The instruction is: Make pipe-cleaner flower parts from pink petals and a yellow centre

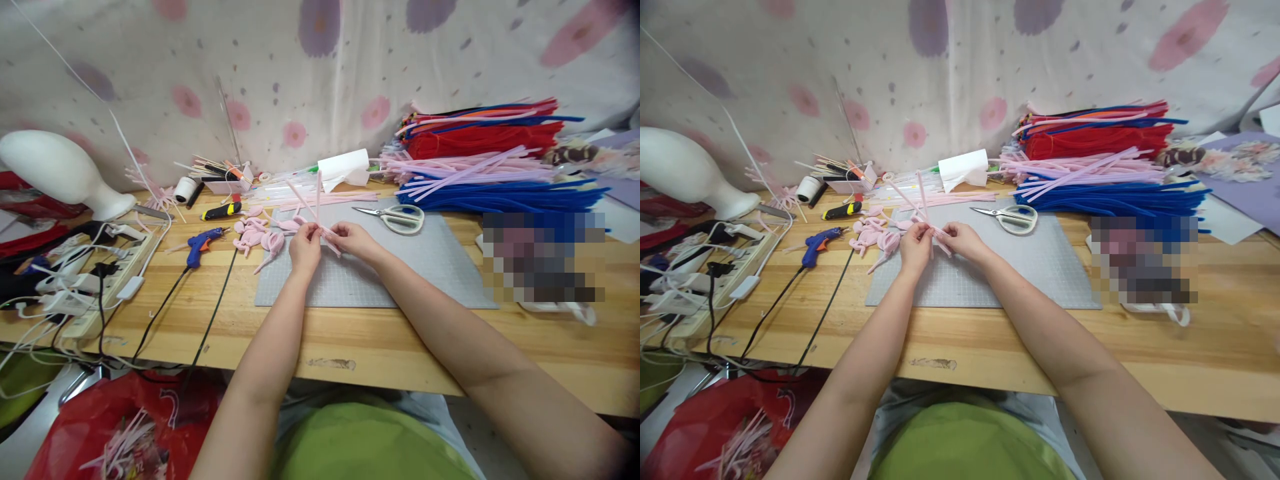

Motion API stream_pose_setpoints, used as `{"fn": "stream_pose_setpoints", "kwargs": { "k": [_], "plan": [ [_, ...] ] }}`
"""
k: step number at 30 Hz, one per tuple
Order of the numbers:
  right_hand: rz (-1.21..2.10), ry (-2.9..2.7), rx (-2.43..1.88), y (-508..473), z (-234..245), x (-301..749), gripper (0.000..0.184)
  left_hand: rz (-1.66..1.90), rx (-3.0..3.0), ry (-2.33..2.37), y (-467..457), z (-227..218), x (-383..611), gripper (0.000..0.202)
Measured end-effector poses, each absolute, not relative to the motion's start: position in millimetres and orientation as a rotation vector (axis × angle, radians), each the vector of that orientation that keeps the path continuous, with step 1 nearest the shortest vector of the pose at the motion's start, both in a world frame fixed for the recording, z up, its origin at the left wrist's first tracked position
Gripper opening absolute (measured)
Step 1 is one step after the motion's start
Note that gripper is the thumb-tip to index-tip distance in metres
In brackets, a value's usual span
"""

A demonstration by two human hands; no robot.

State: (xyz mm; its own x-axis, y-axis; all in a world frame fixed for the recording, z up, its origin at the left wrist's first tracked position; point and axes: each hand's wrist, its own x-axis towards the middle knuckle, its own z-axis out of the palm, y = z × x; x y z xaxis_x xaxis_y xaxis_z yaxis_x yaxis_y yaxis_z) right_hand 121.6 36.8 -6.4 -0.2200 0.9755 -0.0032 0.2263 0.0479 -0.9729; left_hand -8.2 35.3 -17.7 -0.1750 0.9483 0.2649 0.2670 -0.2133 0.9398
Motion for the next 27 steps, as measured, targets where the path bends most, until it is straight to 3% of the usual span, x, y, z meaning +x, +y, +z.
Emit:
{"fn": "stream_pose_setpoints", "kwargs": {
  "k": [7,12,18,27],
  "plan": [
    [1.123,-1.620,-1.355,35.9,-3.6,123.7,0.013,1.337,1.032,1.188,36.6,-15.8,-5.2,0.016],
    [1.133,-1.555,-1.337,35.9,-4.8,122.4,0.021,1.279,0.960,1.168,33.9,-14.0,-3.8,0.019],
    [1.292,-1.522,-1.205,34.1,-4.0,122.1,0.031,1.394,1.243,1.504,31.5,-10.3,-6.3,0.013],
    [0.896,-1.853,-1.352,33.0,-2.4,124.6,0.021,1.156,0.984,1.227,32.3,2.3,-21.0,0.017]
  ]
}}
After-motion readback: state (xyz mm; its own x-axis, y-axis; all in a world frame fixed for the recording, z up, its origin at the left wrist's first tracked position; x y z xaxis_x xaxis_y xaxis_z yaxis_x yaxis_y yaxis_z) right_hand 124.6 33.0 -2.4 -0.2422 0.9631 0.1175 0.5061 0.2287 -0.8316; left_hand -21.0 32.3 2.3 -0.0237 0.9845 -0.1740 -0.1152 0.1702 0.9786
